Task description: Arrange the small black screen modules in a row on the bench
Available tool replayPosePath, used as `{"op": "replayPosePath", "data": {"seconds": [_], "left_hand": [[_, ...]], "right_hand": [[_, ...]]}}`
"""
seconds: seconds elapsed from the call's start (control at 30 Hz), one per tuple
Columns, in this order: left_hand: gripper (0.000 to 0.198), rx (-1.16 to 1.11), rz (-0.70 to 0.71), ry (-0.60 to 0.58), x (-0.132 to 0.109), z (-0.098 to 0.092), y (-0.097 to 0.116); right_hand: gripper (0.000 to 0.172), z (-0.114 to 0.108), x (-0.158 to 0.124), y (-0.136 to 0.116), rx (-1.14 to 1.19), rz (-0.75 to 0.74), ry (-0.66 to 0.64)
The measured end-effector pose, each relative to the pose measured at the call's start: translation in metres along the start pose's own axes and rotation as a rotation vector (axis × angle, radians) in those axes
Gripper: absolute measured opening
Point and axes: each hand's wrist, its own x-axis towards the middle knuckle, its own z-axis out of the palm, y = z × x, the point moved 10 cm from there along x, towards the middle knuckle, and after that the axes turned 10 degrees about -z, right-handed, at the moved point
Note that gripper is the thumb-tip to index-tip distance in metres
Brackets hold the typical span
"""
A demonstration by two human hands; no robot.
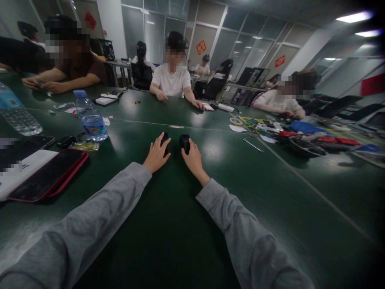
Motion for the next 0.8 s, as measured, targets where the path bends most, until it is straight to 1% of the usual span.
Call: {"op": "replayPosePath", "data": {"seconds": [0.17,0.27,0.3,0.37,0.43,0.47,0.53,0.57,0.63,0.7,0.77,0.8], "left_hand": [[0.054,-0.023,0.039,-0.029,0.001,0.009,0.0],[0.051,-0.012,0.063,-0.012,0.0,0.004,0.006],[0.05,-0.014,0.071,0.013,0.0,-0.002,0.009],[0.05,-0.025,0.088,0.108,-0.002,-0.022,0.015],[0.052,-0.028,0.092,0.223,-0.007,-0.045,0.015],[0.053,-0.017,0.093,0.256,-0.009,-0.053,0.012],[0.053,0.017,0.087,0.26,-0.011,-0.06,-0.001],[0.053,0.028,0.068,0.242,-0.012,-0.059,-0.011],[0.052,0.017,-0.002,0.222,-0.011,-0.055,-0.037],[0.051,-0.026,-0.093,0.243,-0.009,-0.051,-0.062],[0.051,-0.05,-0.134,0.204,-0.006,-0.042,-0.076],[0.051,-0.059,-0.145,0.177,-0.005,-0.037,-0.079]], "right_hand": [[0.06,-0.001,0.0,-0.001,-0.018,-0.009,-0.004],[0.06,-0.001,-0.001,-0.002,-0.028,-0.008,-0.01],[0.06,-0.001,-0.001,-0.002,-0.03,-0.007,-0.011],[0.061,-0.001,-0.001,-0.002,-0.031,-0.002,-0.012],[0.062,-0.001,-0.001,-0.001,-0.028,0.002,-0.015],[0.062,-0.001,-0.001,-0.001,-0.024,0.002,-0.017],[0.063,0.0,-0.001,0.0,-0.018,0.004,-0.02],[0.063,-0.001,-0.001,0.0,-0.015,0.008,-0.018],[0.062,-0.003,-0.001,0.002,-0.003,0.022,-0.006],[0.06,-0.006,-0.001,0.004,0.013,0.037,0.014],[0.06,-0.008,-0.001,0.005,0.022,0.04,0.025],[0.06,-0.008,-0.001,0.005,0.021,0.041,0.025]]}}
